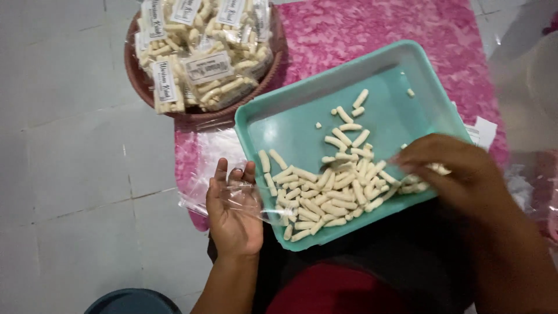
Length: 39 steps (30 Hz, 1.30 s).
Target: Manually packaging small snacks into plastic bags with labels.
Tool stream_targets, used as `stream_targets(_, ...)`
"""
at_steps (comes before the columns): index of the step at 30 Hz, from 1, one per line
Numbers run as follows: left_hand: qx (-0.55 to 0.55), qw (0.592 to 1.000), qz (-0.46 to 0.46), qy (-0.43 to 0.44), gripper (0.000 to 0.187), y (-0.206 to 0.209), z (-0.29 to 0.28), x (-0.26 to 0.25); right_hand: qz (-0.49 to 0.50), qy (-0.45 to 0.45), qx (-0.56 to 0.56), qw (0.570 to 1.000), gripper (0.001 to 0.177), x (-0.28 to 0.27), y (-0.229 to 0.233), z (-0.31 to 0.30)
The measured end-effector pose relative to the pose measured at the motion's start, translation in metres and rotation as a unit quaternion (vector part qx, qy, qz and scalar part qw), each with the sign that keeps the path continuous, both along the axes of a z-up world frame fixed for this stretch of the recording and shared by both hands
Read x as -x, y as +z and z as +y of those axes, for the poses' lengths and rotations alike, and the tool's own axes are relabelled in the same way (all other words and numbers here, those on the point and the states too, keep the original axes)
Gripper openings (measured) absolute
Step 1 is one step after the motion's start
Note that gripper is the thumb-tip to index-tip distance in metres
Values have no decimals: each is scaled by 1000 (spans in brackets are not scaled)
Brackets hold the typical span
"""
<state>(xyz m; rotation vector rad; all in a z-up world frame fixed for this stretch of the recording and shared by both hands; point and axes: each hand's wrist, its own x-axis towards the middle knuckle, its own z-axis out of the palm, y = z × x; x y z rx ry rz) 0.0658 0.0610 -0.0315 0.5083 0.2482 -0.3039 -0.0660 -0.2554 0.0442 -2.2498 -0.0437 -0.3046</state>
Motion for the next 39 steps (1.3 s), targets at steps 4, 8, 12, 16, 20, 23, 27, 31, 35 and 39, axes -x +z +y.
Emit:
stream_targets(4, -40, 999, 1, -20, 40, 0, -7, 7, 3, -257, -35, 966, 7, 8, 16, 1)
stream_targets(8, -78, 996, 43, 8, 38, 1, -1, 4, -98, -250, 14, 963, 13, -11, -6, -19)
stream_targets(12, -82, 995, -10, 54, 38, 10, 13, 2, 2, -232, -60, 971, 13, -20, -10, -7)
stream_targets(16, -71, 996, -30, 35, 36, 22, 16, 2, 34, -172, -122, 977, 16, 9, -10, -2)
stream_targets(20, -17, 1000, -9, 2, 39, 26, 9, 4, -76, -263, -11, 962, 11, 61, 12, 0)
stream_targets(23, -6, 1000, 7, -11, 39, 27, 6, 8, -64, -269, 87, 957, 17, 99, 20, 1)
stream_targets(27, -31, 999, 44, -6, 39, 31, 3, 14, 84, -320, 233, 914, 23, 116, 2, 11)
stream_targets(31, -12, 999, 30, 5, 40, 29, 2, 19, 103, -279, 226, 928, 32, 98, -4, 38)
stream_targets(35, -10, 998, 45, -34, 41, 31, -4, 22, 34, -280, 125, 951, 24, 80, 4, 64)
stream_targets(39, 2, 998, 22, -61, 35, 36, -17, 20, -30, -331, -30, 943, 14, 66, 1, 50)
